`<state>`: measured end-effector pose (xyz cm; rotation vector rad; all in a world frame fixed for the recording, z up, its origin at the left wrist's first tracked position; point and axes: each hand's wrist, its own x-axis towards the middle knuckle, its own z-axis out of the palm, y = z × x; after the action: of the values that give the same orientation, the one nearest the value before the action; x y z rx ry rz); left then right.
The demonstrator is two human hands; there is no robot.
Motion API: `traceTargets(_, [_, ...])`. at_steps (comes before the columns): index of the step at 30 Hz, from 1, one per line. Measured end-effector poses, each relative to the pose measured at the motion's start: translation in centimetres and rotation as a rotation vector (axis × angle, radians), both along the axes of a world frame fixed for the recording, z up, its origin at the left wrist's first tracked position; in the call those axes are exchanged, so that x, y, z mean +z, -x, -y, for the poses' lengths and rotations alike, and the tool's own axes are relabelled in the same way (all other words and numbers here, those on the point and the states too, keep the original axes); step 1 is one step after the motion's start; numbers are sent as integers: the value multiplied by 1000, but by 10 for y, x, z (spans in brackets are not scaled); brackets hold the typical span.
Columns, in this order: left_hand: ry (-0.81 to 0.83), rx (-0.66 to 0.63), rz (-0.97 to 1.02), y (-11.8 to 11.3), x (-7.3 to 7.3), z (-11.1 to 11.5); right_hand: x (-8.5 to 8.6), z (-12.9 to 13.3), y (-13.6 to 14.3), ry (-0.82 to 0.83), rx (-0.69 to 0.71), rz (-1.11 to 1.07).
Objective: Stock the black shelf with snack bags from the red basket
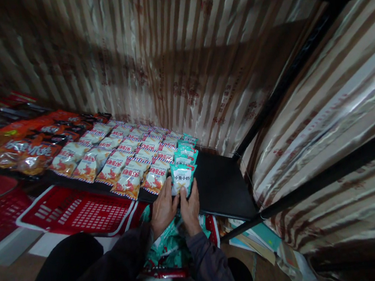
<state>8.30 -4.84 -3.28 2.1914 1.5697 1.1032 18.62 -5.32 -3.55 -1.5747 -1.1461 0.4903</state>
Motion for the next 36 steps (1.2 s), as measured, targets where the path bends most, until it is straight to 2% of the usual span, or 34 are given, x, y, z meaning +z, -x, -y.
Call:
traceTargets(6, [-55, -8, 24, 2, -7, 7, -2, 3, 0, -66, -33, 103])
traceTargets(11, [-151, 9, -11, 14, -6, 18, 0, 22, 8, -223, -105, 238])
traceTargets(18, [-287, 52, -62, 43, -3, 14, -3, 40, 44, -352, 57, 423])
traceTargets(22, [-345, 138, -70, 69, -3, 5, -4, 37, 66, -348, 192, 534])
traceTargets(27, [-252, 315, -106, 103, -9, -10, 1, 29, 89, -332, 324, 614])
traceTargets(31, [-214, 345, -134, 114, -14, -19, -2, 13, 98, -303, 276, 634])
traceTargets(36, [-211, 379, -147, 114, -13, -24, -15, -7, 101, -271, 242, 683])
